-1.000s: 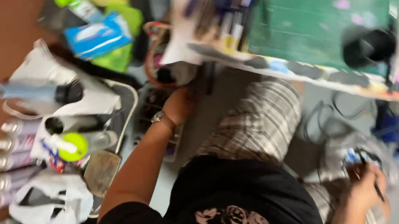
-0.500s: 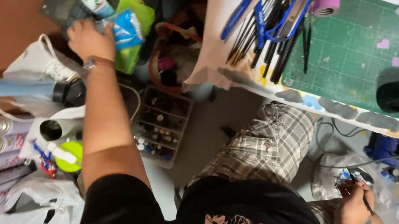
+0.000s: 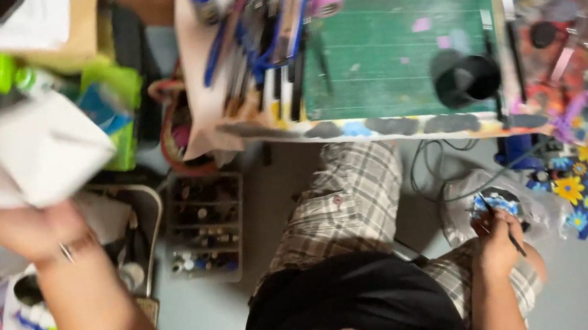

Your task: Applying paint and a final airbrushing layer to a Spider-Man action figure at a workstation.

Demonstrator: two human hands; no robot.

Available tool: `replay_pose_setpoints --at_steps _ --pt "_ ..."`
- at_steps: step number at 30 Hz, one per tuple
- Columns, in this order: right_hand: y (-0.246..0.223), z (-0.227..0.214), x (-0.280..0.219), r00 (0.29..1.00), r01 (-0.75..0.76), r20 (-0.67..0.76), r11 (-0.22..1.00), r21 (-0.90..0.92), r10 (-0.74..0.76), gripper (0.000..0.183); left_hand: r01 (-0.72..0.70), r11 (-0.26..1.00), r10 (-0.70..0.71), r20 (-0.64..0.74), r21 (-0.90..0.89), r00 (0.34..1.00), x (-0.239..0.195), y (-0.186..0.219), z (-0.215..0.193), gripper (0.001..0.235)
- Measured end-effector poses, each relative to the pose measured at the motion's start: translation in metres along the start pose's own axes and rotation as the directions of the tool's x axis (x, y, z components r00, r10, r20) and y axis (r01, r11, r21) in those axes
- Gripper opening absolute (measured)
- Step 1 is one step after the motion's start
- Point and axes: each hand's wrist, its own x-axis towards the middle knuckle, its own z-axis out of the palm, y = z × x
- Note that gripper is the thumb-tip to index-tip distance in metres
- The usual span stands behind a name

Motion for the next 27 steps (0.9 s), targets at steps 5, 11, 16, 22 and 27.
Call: replay_pose_setpoints --at_steps 5,11,16,22,27 --pt "0.022 0.007 0.005 0.984 0.105 -0.145 0.994 0.026 -0.100 0.013 0.563 0.663 -0.686 0.098 0.494 0.721 -0.219 0.129 0.058 0.052" --pt "0.007 -0.005 0.000 0.985 0.155 -0.102 0.979 0.133 -0.142 0.020 -0.051 0.940 -0.341 0.929 0.337 -0.147 -0.307 0.080 -0.002 0.043" --pt "-0.006 -0.018 -0.017 0.982 0.182 -0.108 0.933 0.311 -0.156 0.015 -0.502 0.850 -0.337 0.897 0.159 -0.286 -0.323 0.004 -0.033 0.037" --pt "-0.066 0.005 -0.080 0.896 0.418 -0.013 0.832 0.365 -0.444 0.016 0.225 0.863 -0.456 0.889 0.451 -0.035 -0.344 0.105 0.103 0.020" --pt "-0.146 0.047 -0.130 0.700 0.574 0.145 0.672 0.469 -0.699 0.018 0.238 0.798 -0.548 0.831 0.554 -0.095 -0.389 0.144 0.171 0.022"
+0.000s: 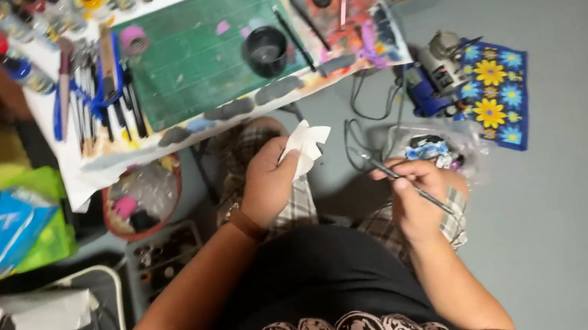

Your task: Applying paint and a final airbrushing layer to a Spider-Man action figure at a workstation.

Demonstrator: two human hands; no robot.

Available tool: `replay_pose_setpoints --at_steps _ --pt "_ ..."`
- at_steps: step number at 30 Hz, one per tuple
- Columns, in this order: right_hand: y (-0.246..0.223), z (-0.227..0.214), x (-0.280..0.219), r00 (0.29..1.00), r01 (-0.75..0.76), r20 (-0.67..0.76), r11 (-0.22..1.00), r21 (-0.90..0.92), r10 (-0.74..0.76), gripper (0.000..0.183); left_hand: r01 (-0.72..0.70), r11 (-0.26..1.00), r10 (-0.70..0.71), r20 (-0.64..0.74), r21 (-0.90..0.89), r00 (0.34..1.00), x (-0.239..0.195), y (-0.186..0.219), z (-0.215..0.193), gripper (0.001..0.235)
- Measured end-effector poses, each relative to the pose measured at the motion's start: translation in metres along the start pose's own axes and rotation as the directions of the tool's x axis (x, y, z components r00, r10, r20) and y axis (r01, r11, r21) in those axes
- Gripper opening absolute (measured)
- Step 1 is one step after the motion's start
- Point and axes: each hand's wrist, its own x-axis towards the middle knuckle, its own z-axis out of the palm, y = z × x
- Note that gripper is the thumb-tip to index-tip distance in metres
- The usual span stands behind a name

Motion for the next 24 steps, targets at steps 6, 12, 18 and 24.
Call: replay_pose_setpoints --at_steps 6,12,18,24 --pt "0.007 0.007 0.002 0.999 -0.002 0.053 0.999 -0.033 0.003 0.016 0.025 0.999 -0.032 0.140 0.047 0.990 -0.001 0.043 0.030 0.033" --pt "0.022 0.002 -0.004 0.999 -0.013 0.044 0.997 -0.082 0.017 0.010 0.041 0.990 -0.016 0.181 -0.137 0.983 0.000 0.024 0.039 0.030" --pt "0.006 0.010 0.001 1.000 0.000 -0.024 1.000 0.019 0.000 0.010 0.222 0.758 0.080 0.425 -0.614 0.902 -0.024 0.041 0.027 0.048" --pt "0.001 0.011 -0.006 0.996 -0.079 -0.045 0.994 0.077 0.083 0.009 0.044 0.824 0.149 0.292 -0.565 0.945 -0.014 0.010 0.043 0.033"
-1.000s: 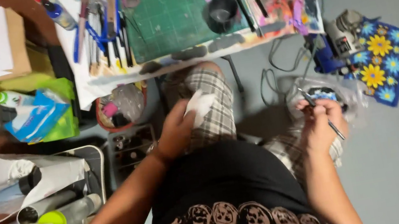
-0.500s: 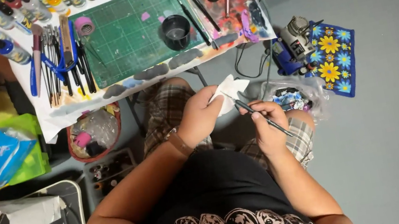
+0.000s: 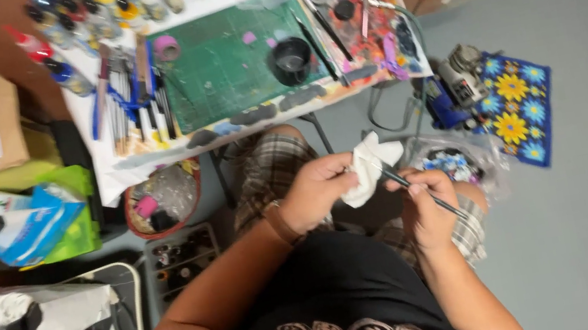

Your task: Applying paint and a final airbrushing layer to a Spider-Man action figure at a workstation.

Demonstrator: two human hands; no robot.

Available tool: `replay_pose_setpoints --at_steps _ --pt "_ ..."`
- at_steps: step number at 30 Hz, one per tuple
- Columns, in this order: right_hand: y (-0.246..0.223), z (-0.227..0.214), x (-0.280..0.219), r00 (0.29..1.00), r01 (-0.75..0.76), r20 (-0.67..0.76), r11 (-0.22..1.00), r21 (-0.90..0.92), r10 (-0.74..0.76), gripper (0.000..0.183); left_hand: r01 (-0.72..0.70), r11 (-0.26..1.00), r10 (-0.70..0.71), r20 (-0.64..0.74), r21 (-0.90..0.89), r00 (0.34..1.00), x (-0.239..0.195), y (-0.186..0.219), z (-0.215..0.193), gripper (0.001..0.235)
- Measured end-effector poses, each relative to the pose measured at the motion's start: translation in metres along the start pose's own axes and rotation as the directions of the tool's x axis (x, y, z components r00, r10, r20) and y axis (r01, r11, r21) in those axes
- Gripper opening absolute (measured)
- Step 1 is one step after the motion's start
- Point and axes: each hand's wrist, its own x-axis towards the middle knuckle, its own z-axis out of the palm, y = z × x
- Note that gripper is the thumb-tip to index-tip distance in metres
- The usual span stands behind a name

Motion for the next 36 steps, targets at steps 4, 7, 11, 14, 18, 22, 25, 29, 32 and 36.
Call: replay_pose_setpoints --at_steps 4,7,11,14,18,22,25,29,32,36 --pt "0.006 -0.003 -0.004 0.999 -0.033 0.036 0.997 0.076 0.031 0.009 -0.050 0.994 0.060 -0.105 0.096 0.993 0.005 -0.025 -0.015 0.014" --pt "-0.011 0.002 -0.009 0.984 -0.128 0.137 0.988 0.091 0.115 0.006 -0.050 0.930 0.097 -0.113 0.365 0.989 -0.004 -0.011 -0.008 0.013" --pt "-0.011 -0.015 -0.014 0.953 -0.272 0.210 0.924 0.267 0.220 0.014 -0.345 0.835 0.361 0.047 0.428 0.931 -0.010 0.004 -0.011 0.015" --pt "0.002 -0.045 -0.019 0.962 -0.270 0.122 0.927 0.260 0.246 0.011 -0.446 0.764 0.461 0.091 0.466 0.883 -0.011 0.014 -0.016 0.015" --pt "-0.006 -0.081 -0.022 0.864 -0.428 -0.079 0.642 -0.636 0.497 0.019 -0.526 0.691 0.504 0.192 0.495 0.842 -0.020 0.021 -0.013 0.014" --pt "-0.014 -0.077 -0.026 0.818 -0.449 -0.102 0.517 -0.729 0.566 0.024 -0.562 0.654 0.504 0.263 0.506 0.823 -0.025 0.020 -0.010 0.015" --pt "-0.014 -0.072 -0.029 0.872 -0.398 -0.070 0.618 -0.678 0.485 0.013 -0.563 0.668 0.507 0.257 0.487 0.823 -0.026 0.022 -0.009 0.015" --pt "0.001 -0.079 -0.032 0.905 -0.329 -0.023 0.663 -0.672 0.425 0.014 -0.571 0.635 0.528 0.247 0.521 0.813 -0.026 0.025 -0.012 0.016" --pt "0.008 -0.076 -0.034 0.892 -0.371 -0.049 0.666 -0.647 0.448 0.014 -0.582 0.607 0.537 0.261 0.541 0.803 -0.027 0.025 -0.016 0.015" --pt "0.010 -0.075 -0.037 0.881 -0.371 -0.019 0.665 -0.648 0.473 0.016 -0.576 0.587 0.524 0.275 0.568 0.806 -0.031 0.029 -0.016 0.016"
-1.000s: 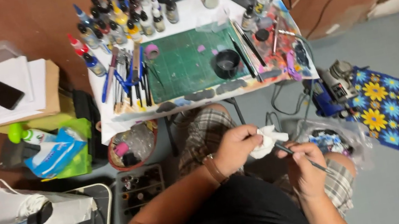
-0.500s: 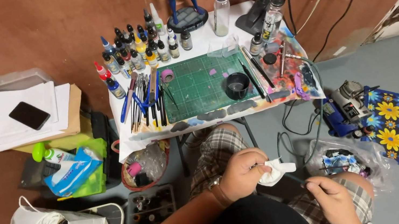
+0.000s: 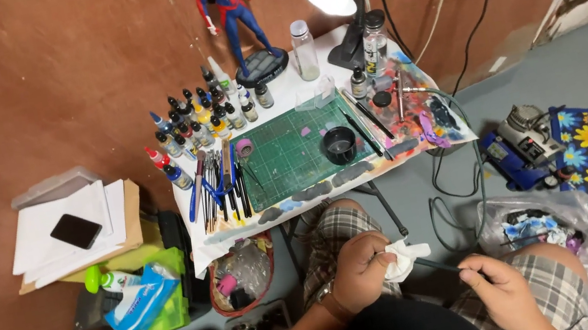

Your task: Applying paint and a final airbrushing layer to a Spider-Man action figure at a workstation.

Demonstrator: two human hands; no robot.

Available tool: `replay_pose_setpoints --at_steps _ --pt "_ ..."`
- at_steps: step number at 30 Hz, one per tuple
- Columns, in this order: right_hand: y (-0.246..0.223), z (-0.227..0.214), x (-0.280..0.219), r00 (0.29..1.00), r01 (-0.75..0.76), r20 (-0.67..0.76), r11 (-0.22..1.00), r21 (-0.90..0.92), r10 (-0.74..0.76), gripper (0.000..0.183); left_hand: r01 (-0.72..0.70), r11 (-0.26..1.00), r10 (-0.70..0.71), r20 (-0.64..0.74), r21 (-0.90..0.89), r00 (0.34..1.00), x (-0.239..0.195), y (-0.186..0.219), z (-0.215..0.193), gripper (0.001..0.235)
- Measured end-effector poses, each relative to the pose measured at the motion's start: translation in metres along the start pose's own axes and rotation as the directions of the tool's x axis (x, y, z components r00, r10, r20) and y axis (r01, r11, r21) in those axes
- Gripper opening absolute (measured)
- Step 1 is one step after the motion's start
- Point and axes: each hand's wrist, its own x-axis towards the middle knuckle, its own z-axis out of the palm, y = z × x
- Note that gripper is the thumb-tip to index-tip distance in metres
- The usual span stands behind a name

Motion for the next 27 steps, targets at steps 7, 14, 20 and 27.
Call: replay_pose_setpoints --at_steps 7,14,20,27 --pt "0.023 -0.004 0.004 0.992 0.002 -0.125 0.992 0.129 0.014 0.016 0.255 0.944 -0.303 -0.246 -0.208 0.921 -0.014 -0.069 -0.011 0.018" --pt "-0.037 0.008 -0.004 0.954 0.229 -0.224 0.966 0.122 -0.198 0.006 0.574 0.819 -0.564 -0.194 -0.006 0.803 0.007 -0.026 -0.010 0.013" --pt "-0.049 0.018 0.001 0.953 0.261 -0.192 0.958 0.117 -0.236 0.002 0.495 0.847 -0.521 -0.115 -0.194 0.846 -0.005 -0.035 -0.007 0.018" --pt "-0.059 0.022 -0.003 0.961 0.230 -0.171 0.971 0.062 -0.217 0.001 0.351 0.860 -0.413 -0.100 -0.370 0.905 -0.023 -0.067 0.005 0.016"
